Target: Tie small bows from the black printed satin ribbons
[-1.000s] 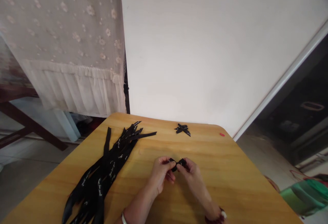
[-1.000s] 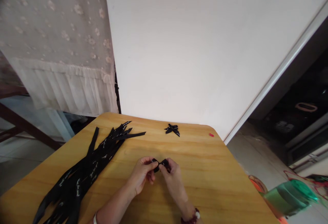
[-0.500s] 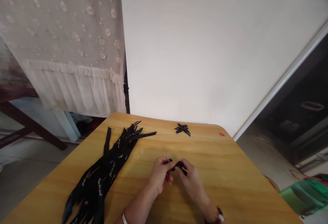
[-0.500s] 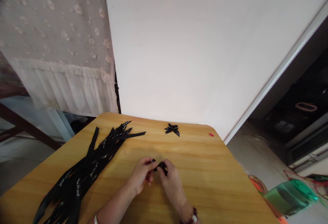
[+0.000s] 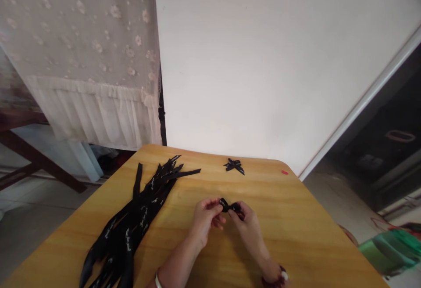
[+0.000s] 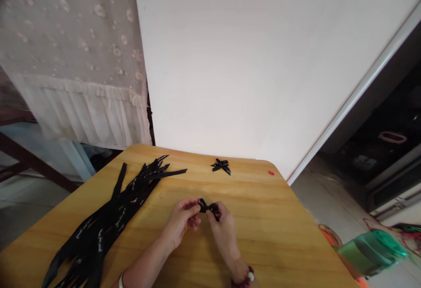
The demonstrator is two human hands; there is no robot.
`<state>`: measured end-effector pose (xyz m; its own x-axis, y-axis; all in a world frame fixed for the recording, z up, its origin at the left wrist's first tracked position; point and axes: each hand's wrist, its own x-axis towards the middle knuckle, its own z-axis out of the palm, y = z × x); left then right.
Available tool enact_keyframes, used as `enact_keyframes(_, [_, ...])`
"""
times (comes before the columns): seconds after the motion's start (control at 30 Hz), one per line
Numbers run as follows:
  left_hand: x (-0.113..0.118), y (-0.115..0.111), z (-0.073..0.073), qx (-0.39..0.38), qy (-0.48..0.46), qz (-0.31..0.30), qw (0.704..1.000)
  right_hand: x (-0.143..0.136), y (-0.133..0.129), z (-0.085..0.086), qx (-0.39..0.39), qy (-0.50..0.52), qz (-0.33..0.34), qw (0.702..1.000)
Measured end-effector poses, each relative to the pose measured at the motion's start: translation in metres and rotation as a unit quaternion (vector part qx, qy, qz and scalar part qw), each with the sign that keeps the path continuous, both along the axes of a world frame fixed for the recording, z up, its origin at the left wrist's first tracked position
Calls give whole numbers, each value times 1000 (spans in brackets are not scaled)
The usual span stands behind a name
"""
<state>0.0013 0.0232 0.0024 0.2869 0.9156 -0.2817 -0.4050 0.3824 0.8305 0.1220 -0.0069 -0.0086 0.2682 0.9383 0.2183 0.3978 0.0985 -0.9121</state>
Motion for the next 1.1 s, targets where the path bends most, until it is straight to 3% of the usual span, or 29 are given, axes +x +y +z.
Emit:
enact_keyframes(0.37, [3,-2,-7,-26,-48,-54,997,-3,-1,4,-13,108,33,994])
enact_keyframes(0.53, [4,-2,-6,-36,-56,-41,997,-4,-3,10,-30,173,61,983])
enact_keyframes(0.9, [1,0,-7,7,-34,-65,997,-6,-4,13,-26,196,80,977])
enact_keyframes(1.1, [0,0,-4,20,40,-52,998,-4,-3,8,-8,126,54,990])
